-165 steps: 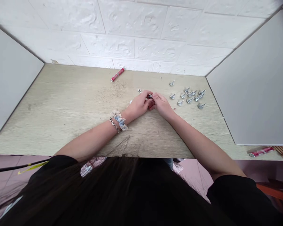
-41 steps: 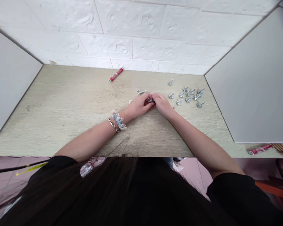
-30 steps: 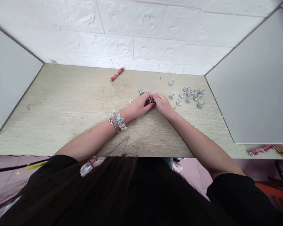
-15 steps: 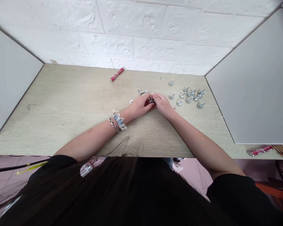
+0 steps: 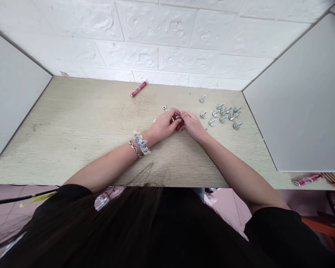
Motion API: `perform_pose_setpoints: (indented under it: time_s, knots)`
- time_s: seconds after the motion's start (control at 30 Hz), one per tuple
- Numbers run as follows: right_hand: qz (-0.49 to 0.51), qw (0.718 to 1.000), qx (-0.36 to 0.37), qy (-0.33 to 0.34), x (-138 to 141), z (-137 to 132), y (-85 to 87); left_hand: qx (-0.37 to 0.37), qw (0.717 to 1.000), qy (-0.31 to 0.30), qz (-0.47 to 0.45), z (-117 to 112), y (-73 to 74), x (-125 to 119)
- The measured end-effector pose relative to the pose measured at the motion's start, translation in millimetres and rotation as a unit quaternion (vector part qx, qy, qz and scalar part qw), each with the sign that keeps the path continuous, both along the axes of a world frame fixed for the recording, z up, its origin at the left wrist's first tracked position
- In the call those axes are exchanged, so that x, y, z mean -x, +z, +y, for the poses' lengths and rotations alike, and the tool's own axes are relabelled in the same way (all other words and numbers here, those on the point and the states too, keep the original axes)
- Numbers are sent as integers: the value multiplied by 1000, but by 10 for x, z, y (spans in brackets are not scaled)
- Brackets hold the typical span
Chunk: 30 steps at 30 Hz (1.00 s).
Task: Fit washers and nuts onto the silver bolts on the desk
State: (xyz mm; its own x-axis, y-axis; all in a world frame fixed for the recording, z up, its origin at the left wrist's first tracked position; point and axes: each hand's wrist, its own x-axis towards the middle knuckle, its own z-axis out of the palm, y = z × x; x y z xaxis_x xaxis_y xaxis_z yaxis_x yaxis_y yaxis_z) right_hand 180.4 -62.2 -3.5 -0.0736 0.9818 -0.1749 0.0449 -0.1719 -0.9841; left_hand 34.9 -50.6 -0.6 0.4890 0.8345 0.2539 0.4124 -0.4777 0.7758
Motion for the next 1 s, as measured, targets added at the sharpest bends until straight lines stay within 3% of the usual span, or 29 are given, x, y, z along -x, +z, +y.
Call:
perform_pose_setpoints:
  time_s: [0.37,0.77,1.0]
  knots:
    - [23,1000,2,-14,23,-27,49,-14,1000,4,-6,22,-46,-4]
    - [42,999,17,21,-4,-24,88,-8,1000,2,16,-3,-5,-9]
    - [43,999,25,-14,21,-6,70,4,1000,2,3,-4,4,-4]
